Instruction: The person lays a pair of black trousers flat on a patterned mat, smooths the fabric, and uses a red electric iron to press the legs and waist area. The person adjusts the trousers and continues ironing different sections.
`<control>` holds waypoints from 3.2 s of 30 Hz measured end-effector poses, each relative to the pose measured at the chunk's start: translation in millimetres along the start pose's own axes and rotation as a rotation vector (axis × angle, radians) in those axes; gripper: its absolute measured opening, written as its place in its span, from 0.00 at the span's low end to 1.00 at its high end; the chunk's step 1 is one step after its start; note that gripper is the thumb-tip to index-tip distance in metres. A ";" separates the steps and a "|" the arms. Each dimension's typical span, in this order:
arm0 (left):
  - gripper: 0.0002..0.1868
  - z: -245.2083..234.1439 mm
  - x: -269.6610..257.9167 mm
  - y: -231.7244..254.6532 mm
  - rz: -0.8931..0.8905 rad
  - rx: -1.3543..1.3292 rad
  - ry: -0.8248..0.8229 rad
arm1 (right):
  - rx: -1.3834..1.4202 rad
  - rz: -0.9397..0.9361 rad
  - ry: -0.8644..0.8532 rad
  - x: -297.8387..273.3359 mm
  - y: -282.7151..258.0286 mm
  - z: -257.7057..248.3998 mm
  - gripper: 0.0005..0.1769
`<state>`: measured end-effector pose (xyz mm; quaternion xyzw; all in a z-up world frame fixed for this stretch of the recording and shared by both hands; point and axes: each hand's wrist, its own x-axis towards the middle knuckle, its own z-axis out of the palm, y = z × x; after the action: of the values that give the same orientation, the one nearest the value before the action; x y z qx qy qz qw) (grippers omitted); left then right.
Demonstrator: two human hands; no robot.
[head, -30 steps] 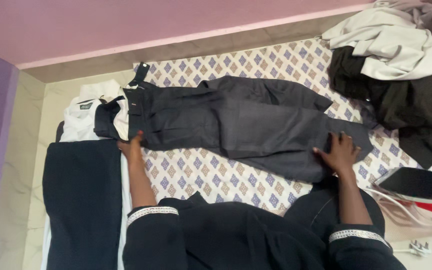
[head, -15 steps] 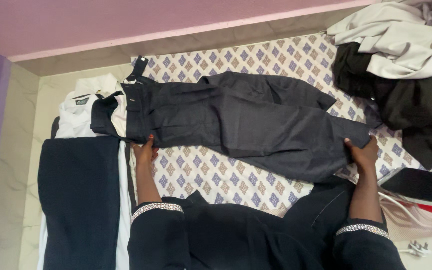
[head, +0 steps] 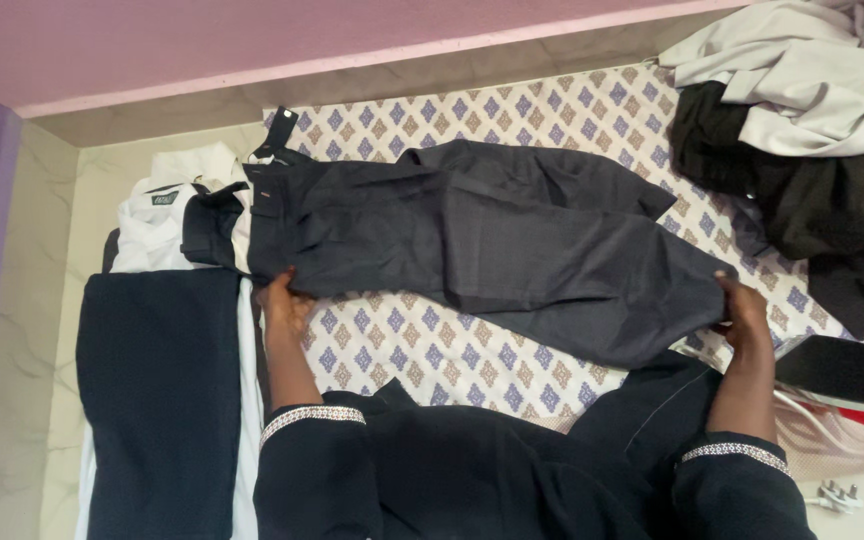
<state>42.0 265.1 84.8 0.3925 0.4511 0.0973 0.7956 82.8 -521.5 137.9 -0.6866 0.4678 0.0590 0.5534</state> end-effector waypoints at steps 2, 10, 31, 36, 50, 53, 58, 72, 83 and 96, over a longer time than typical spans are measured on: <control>0.23 4.8 -2.8 15.8 0.007 -0.166 0.026 | 0.052 -0.159 -0.053 -2.4 4.4 -0.5 0.21; 0.33 -44.4 -83.4 93.5 0.383 -0.868 -0.235 | 0.164 -0.761 0.373 -6.3 11.1 -8.6 0.25; 0.32 -13.5 -119.1 52.3 0.909 0.254 0.288 | 0.268 -0.231 0.091 -16.6 23.0 1.6 0.46; 0.33 3.9 -131.1 48.6 0.635 -0.102 0.220 | 0.799 -0.268 -0.269 -15.9 25.3 -13.8 0.41; 0.38 28.7 -136.8 32.0 0.600 -0.149 0.224 | 0.248 -0.629 -0.248 -44.4 21.2 11.6 0.43; 0.37 36.1 -140.9 33.1 0.637 -0.138 0.205 | -0.079 -0.864 -0.130 -58.1 18.7 19.2 0.38; 0.36 35.4 -145.9 36.4 0.568 -0.145 0.240 | -0.267 -1.036 0.084 -61.9 24.7 24.7 0.26; 0.34 35.5 -150.6 35.7 0.519 -0.132 0.236 | -0.219 -0.820 0.220 -64.8 23.9 21.4 0.28; 0.34 40.0 -157.5 37.9 0.482 -0.081 0.280 | -0.076 -0.861 0.304 -59.7 29.2 20.6 0.10; 0.33 36.1 -150.6 35.9 0.499 -0.098 0.232 | -0.535 -0.639 -0.026 -18.8 57.7 27.2 0.24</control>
<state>-8.6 193.2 217.2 0.4387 0.4234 0.3565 0.7079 43.5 -485.6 98.2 -0.9161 0.1921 0.0124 0.3518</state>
